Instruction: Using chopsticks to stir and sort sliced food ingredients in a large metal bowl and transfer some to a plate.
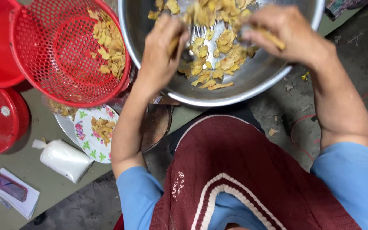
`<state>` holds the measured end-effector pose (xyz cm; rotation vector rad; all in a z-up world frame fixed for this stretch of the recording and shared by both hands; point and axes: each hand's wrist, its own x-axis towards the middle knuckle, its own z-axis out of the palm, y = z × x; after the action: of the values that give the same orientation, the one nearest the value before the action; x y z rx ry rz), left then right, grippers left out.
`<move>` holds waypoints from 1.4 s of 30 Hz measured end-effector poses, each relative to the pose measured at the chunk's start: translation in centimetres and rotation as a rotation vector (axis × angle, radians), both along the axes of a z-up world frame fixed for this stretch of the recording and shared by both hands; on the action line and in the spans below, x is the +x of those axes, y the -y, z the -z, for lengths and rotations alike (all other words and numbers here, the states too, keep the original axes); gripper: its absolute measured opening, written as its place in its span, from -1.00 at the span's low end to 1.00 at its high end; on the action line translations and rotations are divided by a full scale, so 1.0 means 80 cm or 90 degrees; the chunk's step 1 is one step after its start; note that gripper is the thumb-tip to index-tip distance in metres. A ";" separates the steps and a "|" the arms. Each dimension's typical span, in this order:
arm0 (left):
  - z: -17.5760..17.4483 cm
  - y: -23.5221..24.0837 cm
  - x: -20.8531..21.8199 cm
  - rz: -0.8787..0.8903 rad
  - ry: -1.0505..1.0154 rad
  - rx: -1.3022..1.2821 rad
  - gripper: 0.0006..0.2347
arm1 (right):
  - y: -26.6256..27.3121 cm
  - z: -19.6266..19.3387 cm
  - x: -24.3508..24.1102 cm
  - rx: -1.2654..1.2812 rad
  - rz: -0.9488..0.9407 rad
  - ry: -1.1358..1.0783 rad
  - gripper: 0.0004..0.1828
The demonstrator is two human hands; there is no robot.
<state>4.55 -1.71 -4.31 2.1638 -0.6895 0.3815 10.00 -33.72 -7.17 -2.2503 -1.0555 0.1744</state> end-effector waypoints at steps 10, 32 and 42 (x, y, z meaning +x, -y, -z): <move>-0.046 -0.024 -0.054 0.093 -0.148 0.021 -0.87 | 0.027 -0.024 -0.046 0.041 -0.075 -0.153 -0.81; -0.027 -0.028 -0.029 0.000 -0.120 0.109 -0.89 | 0.003 -0.008 -0.015 0.082 -0.089 0.067 -0.81; -0.038 -0.015 -0.041 0.038 -0.060 0.029 -0.88 | -0.027 -0.025 -0.010 0.021 -0.092 0.062 -0.77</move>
<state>1.28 -0.49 -1.26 2.1830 -0.7147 0.2327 9.22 -31.59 -5.14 -2.1721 -1.2639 0.1082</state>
